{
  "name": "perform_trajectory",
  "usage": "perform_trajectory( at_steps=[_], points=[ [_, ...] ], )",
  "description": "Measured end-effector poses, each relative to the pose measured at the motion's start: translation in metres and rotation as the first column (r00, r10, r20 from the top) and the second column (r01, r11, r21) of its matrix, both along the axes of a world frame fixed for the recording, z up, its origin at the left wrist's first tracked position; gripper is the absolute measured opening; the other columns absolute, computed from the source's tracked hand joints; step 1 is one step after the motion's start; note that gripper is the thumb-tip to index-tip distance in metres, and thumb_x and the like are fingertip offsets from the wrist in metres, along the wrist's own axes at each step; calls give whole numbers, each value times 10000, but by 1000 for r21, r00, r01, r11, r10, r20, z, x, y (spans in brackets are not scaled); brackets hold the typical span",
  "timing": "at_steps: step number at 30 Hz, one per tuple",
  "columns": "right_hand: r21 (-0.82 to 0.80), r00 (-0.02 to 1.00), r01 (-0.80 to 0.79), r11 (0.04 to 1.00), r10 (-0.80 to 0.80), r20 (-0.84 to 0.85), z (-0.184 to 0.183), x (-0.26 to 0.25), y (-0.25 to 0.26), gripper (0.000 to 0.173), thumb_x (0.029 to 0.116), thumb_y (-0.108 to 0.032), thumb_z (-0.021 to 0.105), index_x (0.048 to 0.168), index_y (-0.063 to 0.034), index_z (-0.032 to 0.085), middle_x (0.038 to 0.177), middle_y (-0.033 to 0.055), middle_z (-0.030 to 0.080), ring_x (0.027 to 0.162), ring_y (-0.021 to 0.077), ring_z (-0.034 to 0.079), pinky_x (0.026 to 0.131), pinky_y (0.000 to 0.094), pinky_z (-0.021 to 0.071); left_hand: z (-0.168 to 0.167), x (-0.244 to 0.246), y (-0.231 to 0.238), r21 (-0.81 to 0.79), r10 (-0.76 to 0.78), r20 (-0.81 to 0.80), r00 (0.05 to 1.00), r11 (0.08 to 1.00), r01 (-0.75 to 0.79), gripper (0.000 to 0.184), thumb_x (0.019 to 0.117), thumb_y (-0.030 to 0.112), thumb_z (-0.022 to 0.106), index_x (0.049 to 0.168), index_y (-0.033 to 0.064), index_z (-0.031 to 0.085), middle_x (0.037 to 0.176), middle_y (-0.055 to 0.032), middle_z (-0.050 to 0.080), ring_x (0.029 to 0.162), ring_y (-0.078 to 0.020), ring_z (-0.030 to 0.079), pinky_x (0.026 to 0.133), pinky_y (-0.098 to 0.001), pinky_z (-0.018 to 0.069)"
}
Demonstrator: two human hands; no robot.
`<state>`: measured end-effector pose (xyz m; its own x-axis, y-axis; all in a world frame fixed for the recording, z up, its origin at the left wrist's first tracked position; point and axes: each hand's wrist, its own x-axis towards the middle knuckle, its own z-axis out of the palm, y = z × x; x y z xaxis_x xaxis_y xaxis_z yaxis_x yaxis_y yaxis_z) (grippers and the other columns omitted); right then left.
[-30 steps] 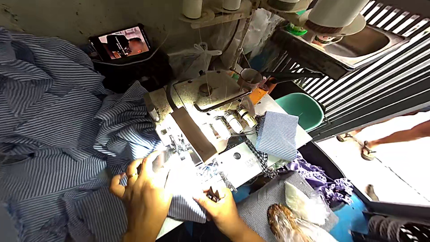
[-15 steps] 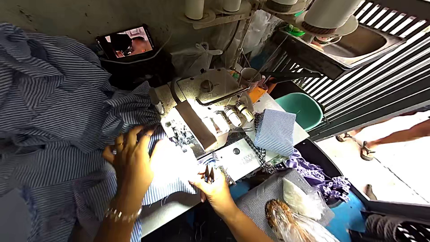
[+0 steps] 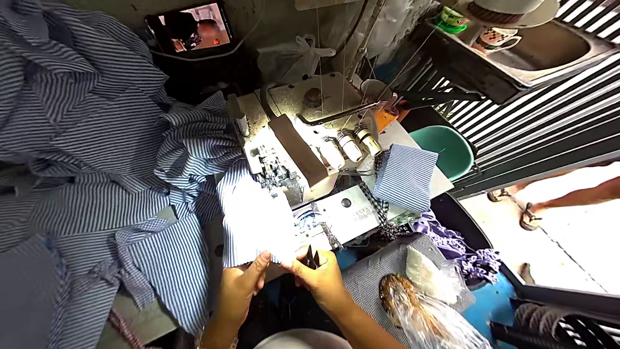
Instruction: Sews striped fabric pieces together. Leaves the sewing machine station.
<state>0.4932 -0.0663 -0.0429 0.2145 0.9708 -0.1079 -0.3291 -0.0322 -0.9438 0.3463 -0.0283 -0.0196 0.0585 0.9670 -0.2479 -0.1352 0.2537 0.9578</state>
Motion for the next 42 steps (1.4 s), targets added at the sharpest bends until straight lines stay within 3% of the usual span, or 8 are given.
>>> perform_trajectory(
  at_steps=[3, 7, 14, 18, 25, 33, 37, 42],
  points=[
    [174, 975, 35, 984, -72, 208, -5, 1, -5, 148, 944, -136, 694, 849, -32, 741, 780, -39, 698, 630, -51, 596, 584, 116, 514, -11, 1, 3, 583, 287, -457, 842, 811, 40, 256, 860, 256, 750, 913, 8, 720, 893, 25, 743, 898, 30, 698, 833, -159, 571],
    [225, 957, 65, 972, -125, 261, -1, 6, 6, 159, 953, -112, 657, 834, -40, 735, 784, -41, 708, 635, -51, 601, 594, 120, 515, -2, 2, 19, 719, 562, -682, 468, 633, 289, 408, 880, 423, 632, 729, 54, 719, 837, -216, 728, 908, -310, 715, 877, -451, 524],
    [186, 923, 92, 978, -154, 352, 12, 16, 68, 186, 886, -64, 644, 704, -94, 618, 615, -100, 572, 524, -58, 505, 512, 133, 431, 17, 18, 49, 513, 401, -853, 335, 761, 396, 453, 964, 328, 524, 893, -59, 748, 988, -322, 718, 1057, -596, 643, 968, -845, 272],
    [268, 874, 206, 941, -300, 382, 8, 12, 89, 328, 833, -68, 703, 609, -161, 482, 577, -131, 453, 521, -72, 418, 513, 123, 355, 67, 23, 67, -89, -203, -954, 220, 893, 440, 399, 1047, 225, 508, 1075, -123, 701, 1075, -346, 686, 1123, -522, 633, 980, -669, 418],
    [456, 779, -117, 883, -203, 593, -17, -31, 35, 285, 946, -214, 690, 713, -51, 665, 679, 2, 629, 662, 3, 601, 636, 146, 509, 42, -15, 95, 262, 56, -903, 426, 858, 442, 357, 1010, 320, 616, 1082, -11, 728, 1065, -221, 717, 1087, -368, 677, 976, -604, 484],
    [-124, 423, -487, 864, 358, 832, 4, -105, 83, 468, 1022, -262, 608, 1441, -57, 571, 1293, 204, 668, 1084, 351, 703, 899, 544, 572, 76, -218, 96, 277, 162, -917, 366, 916, 289, 260, 1013, 226, 654, 1229, 97, 723, 1251, -161, 697, 1182, -395, 642, 981, -684, 455],
    [35, 604, -414, 909, 246, 758, -5, -144, 137, 381, 951, -25, 649, 1289, 147, 614, 1278, 344, 617, 1192, 407, 626, 1062, 432, 482, 92, -288, 113, 199, 194, -964, 182, 980, 14, 312, 1010, 207, 659, 1292, 81, 697, 1338, -315, 601, 1279, -594, 484, 984, -857, 187],
    [-112, 669, -385, 916, 361, 649, 10, -138, 159, 261, 947, -94, 710, 1158, 59, 696, 1000, 167, 706, 888, 176, 647, 850, 315, 520, 79, -320, 127, 102, 104, -891, 442, 994, -28, 260, 987, 210, 684, 1209, 89, 745, 1240, -141, 708, 1280, -376, 559, 1060, -791, 138]
  ],
)
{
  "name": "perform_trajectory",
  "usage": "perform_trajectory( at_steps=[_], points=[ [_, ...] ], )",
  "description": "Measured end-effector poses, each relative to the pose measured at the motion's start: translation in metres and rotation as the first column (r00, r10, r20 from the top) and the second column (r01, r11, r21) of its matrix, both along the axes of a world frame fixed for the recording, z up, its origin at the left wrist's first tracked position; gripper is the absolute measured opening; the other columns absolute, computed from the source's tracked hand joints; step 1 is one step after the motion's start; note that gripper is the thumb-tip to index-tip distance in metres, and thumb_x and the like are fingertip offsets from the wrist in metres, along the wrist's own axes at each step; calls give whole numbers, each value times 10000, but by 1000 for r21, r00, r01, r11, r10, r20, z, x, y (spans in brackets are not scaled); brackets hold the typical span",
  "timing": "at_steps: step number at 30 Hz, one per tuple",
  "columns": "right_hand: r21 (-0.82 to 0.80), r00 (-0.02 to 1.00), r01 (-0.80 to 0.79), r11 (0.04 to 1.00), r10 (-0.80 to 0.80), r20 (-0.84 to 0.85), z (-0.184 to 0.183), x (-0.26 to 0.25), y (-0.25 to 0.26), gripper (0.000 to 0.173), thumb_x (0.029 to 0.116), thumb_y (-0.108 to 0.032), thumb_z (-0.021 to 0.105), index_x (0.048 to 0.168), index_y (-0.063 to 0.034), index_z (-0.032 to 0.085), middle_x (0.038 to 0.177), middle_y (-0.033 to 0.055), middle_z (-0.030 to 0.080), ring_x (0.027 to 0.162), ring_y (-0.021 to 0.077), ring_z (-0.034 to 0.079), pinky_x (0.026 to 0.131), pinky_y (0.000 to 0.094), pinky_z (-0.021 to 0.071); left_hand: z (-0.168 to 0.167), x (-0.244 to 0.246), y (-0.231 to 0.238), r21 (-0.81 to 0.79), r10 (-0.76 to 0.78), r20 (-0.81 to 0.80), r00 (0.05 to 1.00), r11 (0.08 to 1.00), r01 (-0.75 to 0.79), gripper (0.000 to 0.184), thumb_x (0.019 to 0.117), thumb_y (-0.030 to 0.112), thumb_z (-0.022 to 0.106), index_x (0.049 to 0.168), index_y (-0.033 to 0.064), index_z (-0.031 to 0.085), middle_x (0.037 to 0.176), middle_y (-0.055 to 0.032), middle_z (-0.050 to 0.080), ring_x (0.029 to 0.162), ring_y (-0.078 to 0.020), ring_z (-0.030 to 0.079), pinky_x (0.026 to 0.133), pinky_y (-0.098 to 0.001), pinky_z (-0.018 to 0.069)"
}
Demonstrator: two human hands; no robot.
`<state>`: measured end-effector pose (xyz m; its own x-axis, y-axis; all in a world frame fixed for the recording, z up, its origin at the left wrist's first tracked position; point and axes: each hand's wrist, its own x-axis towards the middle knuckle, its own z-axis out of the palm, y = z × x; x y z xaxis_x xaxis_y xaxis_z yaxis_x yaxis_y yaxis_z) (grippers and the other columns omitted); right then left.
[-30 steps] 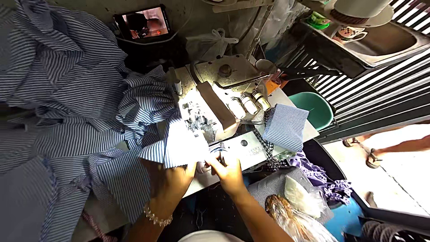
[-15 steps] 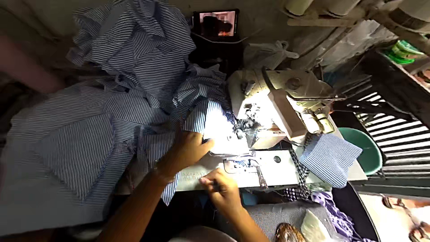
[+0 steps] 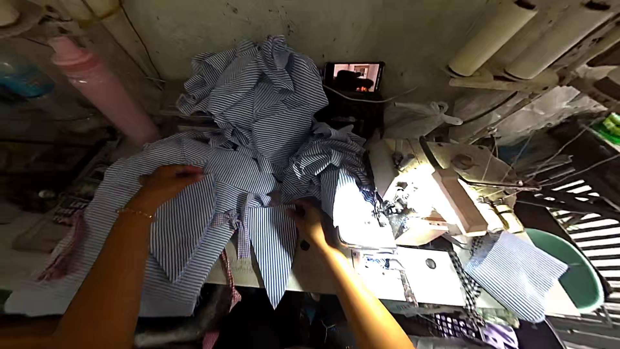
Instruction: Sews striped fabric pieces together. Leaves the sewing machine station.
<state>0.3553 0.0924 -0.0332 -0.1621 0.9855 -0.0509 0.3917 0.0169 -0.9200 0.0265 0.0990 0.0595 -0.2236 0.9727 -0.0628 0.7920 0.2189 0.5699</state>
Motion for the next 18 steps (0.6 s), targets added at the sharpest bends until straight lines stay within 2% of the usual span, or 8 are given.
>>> perform_trajectory(
  at_steps=[4, 7, 9, 11, 13, 16, 17, 18],
  points=[
    [27, 998, 41, 999, -42, 52, 1, -1, 0, 247, 964, -166, 710, 1010, 76, 689, 862, 134, 660, 787, 159, 590, 774, 330, 492, -6, 1, 6, 15, -7, 67, 998, 1000, 6, 192, 939, 168, 743, 1087, 46, 763, 1051, -156, 731, 1090, -343, 627, 1030, -754, 232],
    [208, 991, 73, 975, -94, 94, -8, -4, -2, 292, 990, -188, 662, 912, 91, 699, 827, 165, 667, 793, 215, 624, 783, 380, 506, -12, 2, 8, 75, -10, 4, 1000, 997, 10, 165, 937, 180, 750, 1026, 43, 772, 995, -166, 732, 1057, -376, 633, 1013, -775, 209],
    [442, 983, 80, 893, -143, 111, -21, -6, -2, 235, 952, -140, 684, 890, 78, 746, 913, 217, 710, 884, 309, 693, 851, 433, 555, -26, -7, 9, 170, -57, -80, 995, 983, 70, 209, 984, 214, 696, 1024, 20, 765, 992, -192, 723, 1040, -421, 632, 976, -794, 237],
    [629, 983, 82, 773, -165, 75, -32, -7, -1, 135, 886, -56, 712, 937, 43, 788, 1041, 248, 717, 946, 341, 712, 883, 402, 580, -37, -13, 7, 312, -118, -192, 974, 934, 175, 290, 1036, 223, 607, 1026, -31, 746, 1019, -245, 697, 1041, -480, 620, 933, -785, 291],
    [660, 994, 40, 751, -96, 49, -20, -5, -13, 167, 867, -24, 713, 1004, 13, 802, 1122, 248, 717, 1009, 358, 714, 894, 429, 579, -34, -5, 2, 432, -124, -309, 943, 865, 255, 333, 1056, 191, 534, 1048, -77, 730, 1056, -294, 689, 1046, -518, 631, 915, -753, 363],
    [560, 986, -100, 823, 156, -54, 22, 0, -49, 113, 914, -103, 700, 931, -13, 767, 913, 76, 753, 838, 120, 712, 762, 282, 584, -3, 34, -18, 511, -132, -261, 956, 822, 253, 328, 1041, 207, 550, 1036, -77, 714, 970, -254, 694, 918, -421, 690, 813, -631, 516],
    [485, 941, -216, 847, 313, -127, 43, 3, -64, 126, 944, -97, 675, 947, 7, 745, 877, 54, 745, 798, 42, 687, 739, 206, 563, 7, 51, -27, 530, -155, -202, 967, 813, 240, 314, 1013, 232, 585, 1007, -48, 728, 926, -205, 709, 863, -338, 698, 767, -560, 536],
    [431, 872, -329, 841, 445, -203, 63, 7, -76, 157, 977, -96, 647, 980, 38, 731, 881, 62, 738, 789, 4, 666, 734, 163, 543, 14, 67, -36, 541, -191, -136, 972, 808, 234, 292, 985, 267, 609, 966, 6, 738, 863, -105, 707, 782, -185, 671, 705, -414, 540]
  ],
)
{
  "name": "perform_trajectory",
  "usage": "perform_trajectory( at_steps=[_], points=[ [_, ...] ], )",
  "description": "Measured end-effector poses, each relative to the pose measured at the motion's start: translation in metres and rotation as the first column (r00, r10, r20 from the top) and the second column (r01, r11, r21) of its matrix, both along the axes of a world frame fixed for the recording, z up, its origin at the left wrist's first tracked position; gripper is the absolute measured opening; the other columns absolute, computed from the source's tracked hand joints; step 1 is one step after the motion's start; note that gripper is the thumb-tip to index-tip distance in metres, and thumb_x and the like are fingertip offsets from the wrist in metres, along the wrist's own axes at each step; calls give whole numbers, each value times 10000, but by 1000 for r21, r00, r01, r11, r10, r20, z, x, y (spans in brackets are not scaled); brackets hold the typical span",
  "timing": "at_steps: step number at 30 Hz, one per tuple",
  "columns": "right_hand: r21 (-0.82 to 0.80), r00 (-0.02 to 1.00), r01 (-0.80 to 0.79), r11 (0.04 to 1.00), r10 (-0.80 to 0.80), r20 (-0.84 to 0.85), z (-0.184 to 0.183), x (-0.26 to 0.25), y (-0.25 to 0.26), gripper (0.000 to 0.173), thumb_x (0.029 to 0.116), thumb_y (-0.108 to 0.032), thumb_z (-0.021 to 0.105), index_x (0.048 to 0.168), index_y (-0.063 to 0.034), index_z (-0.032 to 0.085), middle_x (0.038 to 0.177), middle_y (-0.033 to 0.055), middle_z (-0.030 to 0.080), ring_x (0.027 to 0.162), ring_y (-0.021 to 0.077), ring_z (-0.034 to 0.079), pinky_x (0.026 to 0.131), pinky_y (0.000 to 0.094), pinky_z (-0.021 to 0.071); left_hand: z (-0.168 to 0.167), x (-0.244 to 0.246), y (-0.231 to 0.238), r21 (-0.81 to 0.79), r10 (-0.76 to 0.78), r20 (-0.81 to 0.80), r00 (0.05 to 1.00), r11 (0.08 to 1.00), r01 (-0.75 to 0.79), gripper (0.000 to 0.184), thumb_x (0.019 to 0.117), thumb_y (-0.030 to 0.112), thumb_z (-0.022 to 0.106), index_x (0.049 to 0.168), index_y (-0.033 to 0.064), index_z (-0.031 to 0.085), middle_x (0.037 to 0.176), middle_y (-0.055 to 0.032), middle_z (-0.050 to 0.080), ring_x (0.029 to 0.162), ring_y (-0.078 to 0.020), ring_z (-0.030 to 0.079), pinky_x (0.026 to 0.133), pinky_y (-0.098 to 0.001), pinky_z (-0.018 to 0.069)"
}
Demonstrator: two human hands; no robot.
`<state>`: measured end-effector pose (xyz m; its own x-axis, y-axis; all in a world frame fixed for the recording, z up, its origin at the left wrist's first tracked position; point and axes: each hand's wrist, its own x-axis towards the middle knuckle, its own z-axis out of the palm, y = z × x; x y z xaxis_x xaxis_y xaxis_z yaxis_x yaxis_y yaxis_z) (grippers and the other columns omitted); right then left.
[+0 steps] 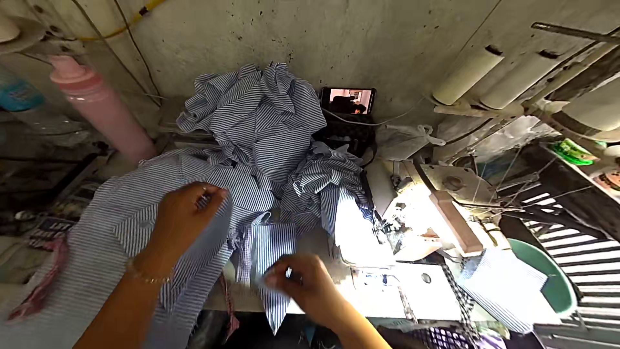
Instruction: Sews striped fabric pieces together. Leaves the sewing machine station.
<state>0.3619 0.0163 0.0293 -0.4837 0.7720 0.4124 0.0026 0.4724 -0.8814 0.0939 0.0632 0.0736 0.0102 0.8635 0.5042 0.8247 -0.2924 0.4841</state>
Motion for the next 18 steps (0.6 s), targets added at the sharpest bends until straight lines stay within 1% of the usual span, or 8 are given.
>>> perform_trajectory(
  at_steps=[2, 4, 6, 10, 12, 15, 16, 18],
  points=[
    [-12, 991, -118, 993, 116, -70, 26, 5, -13, 203, 1022, -113, 600, 1006, 64, 699, 889, 80, 706, 774, -16, 618, 722, 121, 503, 6, 31, -16, -61, -155, 188, 970, 984, 169, 240, 960, 295, 633, 917, 83, 736, 785, 72, 664, 689, 74, 572, 629, -128, 483],
    [64, 996, 30, 997, -25, -82, 38, 9, -15, 189, 1017, -127, 605, 984, 40, 687, 837, 54, 689, 729, -44, 596, 686, 89, 488, 7, 57, -27, -87, -293, 346, 891, 936, 342, 225, 968, 272, 635, 923, 76, 736, 787, 107, 665, 684, 136, 548, 625, -54, 454],
    [68, 990, 121, 990, -115, -87, 42, 16, -16, 188, 1002, -149, 632, 962, 23, 697, 788, 22, 685, 697, -66, 589, 659, 79, 482, 5, 79, -31, -29, -300, 308, 903, 946, 324, 239, 967, 277, 627, 935, 72, 746, 797, 77, 680, 666, 124, 549, 613, -48, 451],
    [21, 983, -164, 986, 165, -77, 56, 36, -35, 170, 988, -71, 638, 963, 91, 685, 811, 124, 696, 712, 32, 619, 681, 134, 495, -2, 107, -25, 207, -158, 48, 986, 967, 145, 277, 989, 295, 601, 940, 85, 775, 795, -27, 712, 637, -8, 579, 606, -131, 452],
    [124, 998, -58, 991, 54, 35, 57, 42, -40, 123, 987, -42, 620, 1017, 58, 686, 832, 135, 713, 725, 97, 657, 692, 191, 527, -3, 114, -26, 179, -271, 132, 953, 953, 246, 261, 985, 289, 617, 941, 79, 767, 796, -1, 705, 659, 34, 584, 629, -93, 467],
    [304, 924, 297, 905, -352, 147, 45, 49, -29, 118, 989, -108, 587, 1034, -42, 675, 799, 56, 700, 693, 100, 666, 609, 242, 539, -2, 123, -32, 59, -493, 374, 786, 858, 510, 234, 996, 263, 634, 975, 60, 750, 854, 48, 720, 760, 96, 610, 710, -70, 497],
    [310, 914, 319, 896, -377, 148, 42, 53, -25, 127, 996, -129, 585, 1017, -50, 682, 797, 48, 698, 696, 89, 661, 613, 227, 532, -2, 125, -33, 37, -524, 421, 741, 825, 563, 228, 999, 253, 632, 985, 55, 746, 870, 57, 723, 791, 101, 618, 739, -72, 505],
    [205, 987, 66, 976, -95, 131, 47, 66, -28, 134, 986, -80, 592, 971, -7, 704, 846, 82, 718, 752, 97, 679, 683, 225, 553, -3, 128, -31, 5, -531, 468, 706, 801, 599, 226, 1001, 238, 637, 995, 41, 747, 895, 60, 734, 826, 94, 640, 775, -87, 527]
  ],
)
